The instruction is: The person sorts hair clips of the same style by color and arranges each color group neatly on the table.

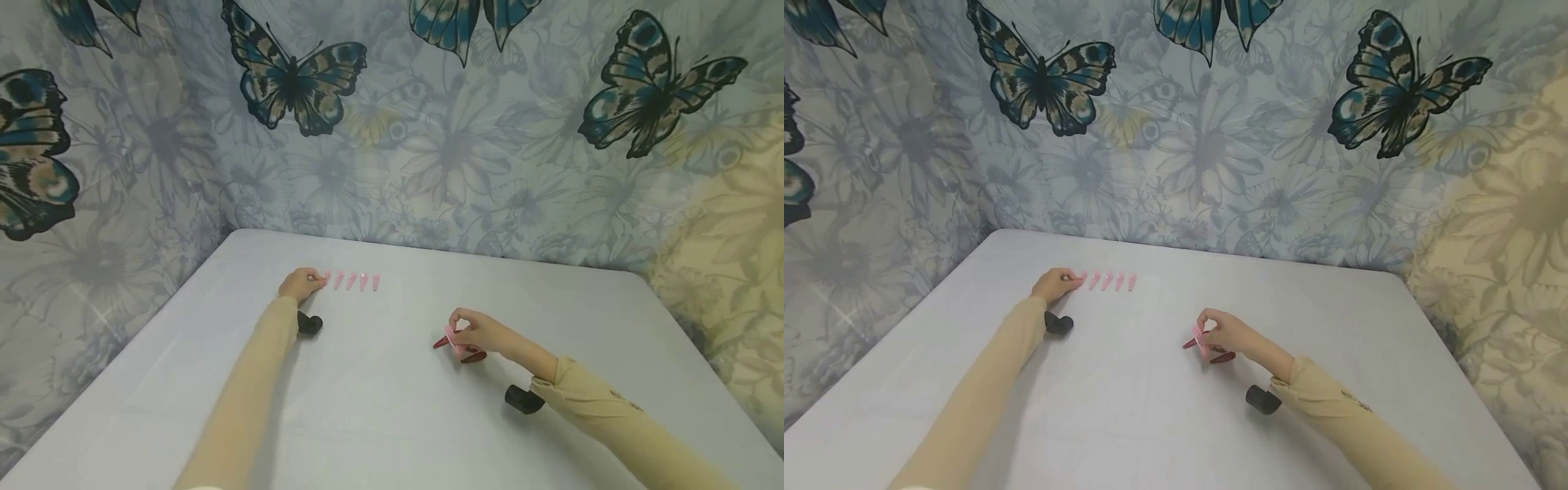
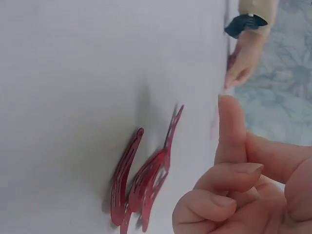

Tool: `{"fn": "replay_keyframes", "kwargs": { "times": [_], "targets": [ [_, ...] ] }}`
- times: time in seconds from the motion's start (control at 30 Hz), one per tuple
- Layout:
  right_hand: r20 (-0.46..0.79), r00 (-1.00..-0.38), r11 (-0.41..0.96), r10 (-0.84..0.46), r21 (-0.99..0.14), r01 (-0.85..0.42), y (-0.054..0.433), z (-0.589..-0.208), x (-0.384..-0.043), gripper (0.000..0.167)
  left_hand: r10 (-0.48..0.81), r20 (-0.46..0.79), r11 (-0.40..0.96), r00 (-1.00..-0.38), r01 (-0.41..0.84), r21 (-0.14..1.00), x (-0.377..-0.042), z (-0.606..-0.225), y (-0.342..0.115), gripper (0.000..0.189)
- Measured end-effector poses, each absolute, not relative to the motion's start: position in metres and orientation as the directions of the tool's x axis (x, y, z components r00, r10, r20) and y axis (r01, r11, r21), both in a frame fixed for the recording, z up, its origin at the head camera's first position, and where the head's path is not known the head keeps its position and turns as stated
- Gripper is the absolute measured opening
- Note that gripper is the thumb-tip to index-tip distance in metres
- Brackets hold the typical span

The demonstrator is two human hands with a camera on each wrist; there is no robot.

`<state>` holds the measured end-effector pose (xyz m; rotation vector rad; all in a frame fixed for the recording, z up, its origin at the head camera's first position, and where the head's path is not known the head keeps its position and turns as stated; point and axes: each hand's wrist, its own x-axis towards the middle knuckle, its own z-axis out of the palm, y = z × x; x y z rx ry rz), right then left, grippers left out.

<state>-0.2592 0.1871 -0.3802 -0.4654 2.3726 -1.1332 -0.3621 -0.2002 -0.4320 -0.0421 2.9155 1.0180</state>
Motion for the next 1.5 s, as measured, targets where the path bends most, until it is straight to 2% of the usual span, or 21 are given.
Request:
{"fn": "replay_keyframes", "kwargs": {
  "times": [0.1,0.27,0.63,1.13,1.33,1.5],
  "targets": [
    [-0.316,-0.816,0.585,-0.483,-0.81,-0.033,0.184,-0.382,-0.267,0.009,0.005,-0.07,0.785,-0.998,-0.039,0.619,-0.36,-0.431,-0.2,0.027],
    [-0.324,-0.806,0.562,-0.495,-0.827,-0.012,0.171,-0.381,-0.281,0.009,-0.009,-0.06,0.786,-0.998,-0.044,0.617,-0.355,-0.425,-0.2,0.026],
    [-0.31,-0.88,0.672,-0.36,-0.741,-0.014,0.139,-0.375,-0.322,0.012,-0.002,-0.066,0.793,-0.998,-0.042,0.608,-0.356,-0.421,-0.197,0.029],
    [-0.265,-0.929,0.544,-0.256,-0.834,0.088,0.101,-0.401,-0.367,0.016,-0.005,-0.089,0.786,-0.996,-0.059,0.616,-0.358,-0.427,-0.197,0.029],
    [-0.254,-0.959,0.542,-0.127,-0.827,0.148,0.094,-0.409,-0.38,0.019,-0.001,-0.069,0.789,-0.998,-0.043,0.613,-0.36,-0.428,-0.195,0.029],
    [-0.259,-0.961,0.574,-0.097,-0.803,0.158,0.091,-0.412,-0.386,0.022,-0.01,-0.06,0.789,-0.998,-0.044,0.613,-0.36,-0.428,-0.197,0.029]
  ]
}}
